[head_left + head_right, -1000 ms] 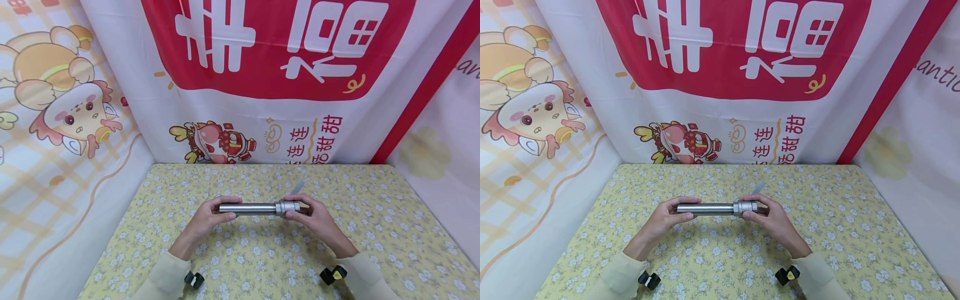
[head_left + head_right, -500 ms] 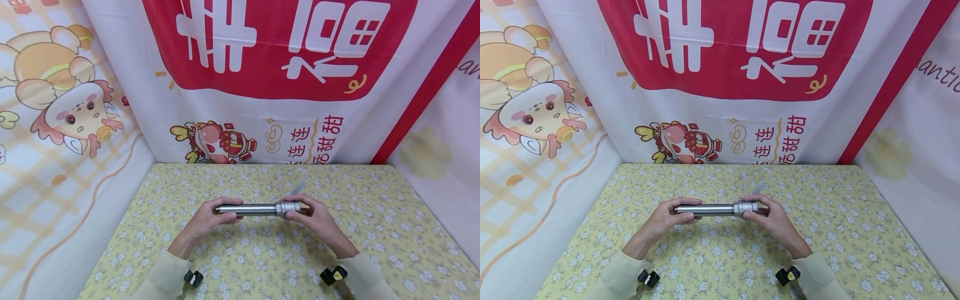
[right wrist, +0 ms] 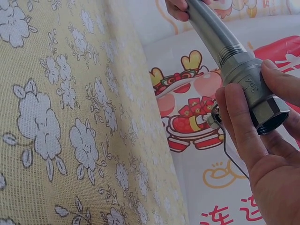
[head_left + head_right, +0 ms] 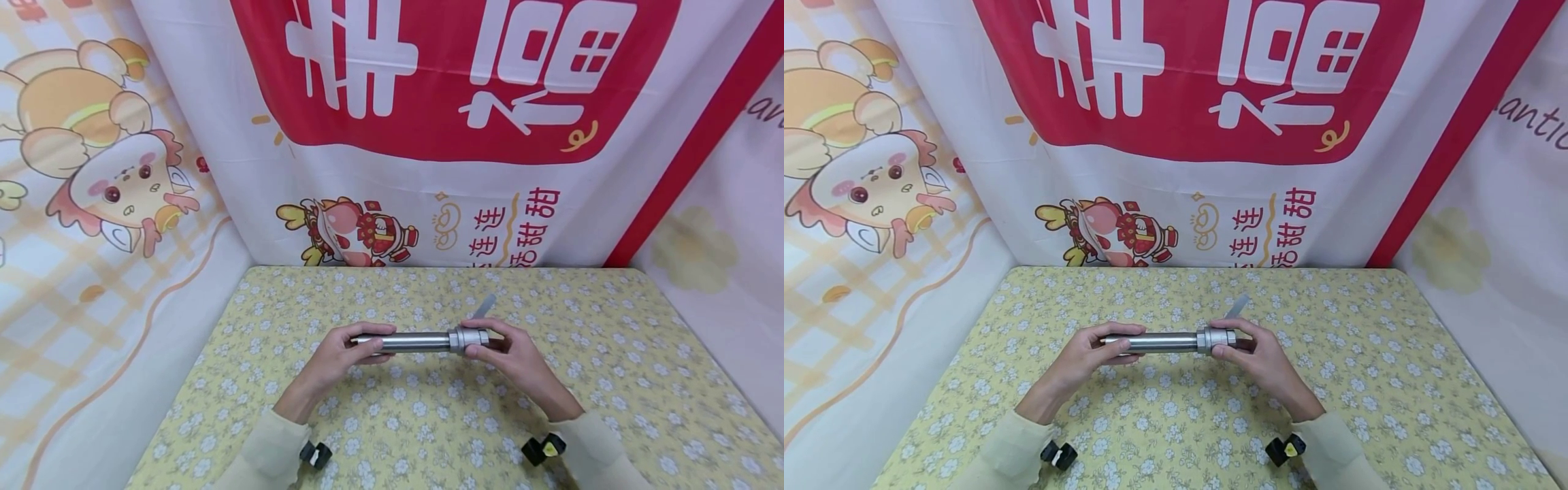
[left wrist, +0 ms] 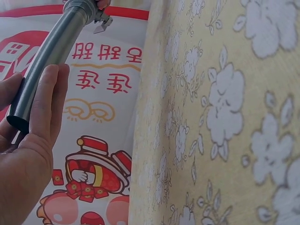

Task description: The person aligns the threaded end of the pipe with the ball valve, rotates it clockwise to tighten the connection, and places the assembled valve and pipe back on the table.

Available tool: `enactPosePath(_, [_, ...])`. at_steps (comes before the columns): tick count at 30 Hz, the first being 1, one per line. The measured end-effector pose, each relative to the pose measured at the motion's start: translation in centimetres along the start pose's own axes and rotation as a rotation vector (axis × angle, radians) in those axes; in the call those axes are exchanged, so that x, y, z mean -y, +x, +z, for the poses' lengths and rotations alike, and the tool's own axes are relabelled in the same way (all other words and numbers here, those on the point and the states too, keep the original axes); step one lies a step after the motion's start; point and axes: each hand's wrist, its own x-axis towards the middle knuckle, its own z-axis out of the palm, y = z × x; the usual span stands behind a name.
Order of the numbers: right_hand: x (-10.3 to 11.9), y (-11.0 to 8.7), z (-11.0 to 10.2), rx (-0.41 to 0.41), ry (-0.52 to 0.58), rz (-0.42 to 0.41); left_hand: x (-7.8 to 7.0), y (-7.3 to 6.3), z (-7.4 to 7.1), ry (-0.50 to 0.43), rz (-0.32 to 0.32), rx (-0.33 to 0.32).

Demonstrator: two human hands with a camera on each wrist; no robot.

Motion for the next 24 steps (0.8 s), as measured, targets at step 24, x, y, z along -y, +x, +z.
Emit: enactPosePath(24, [0.16,-0.06,-0.09,0.018,0.059,-0.007,-0.04,-0.11,-0.01,0.062,0.046,-0.001])
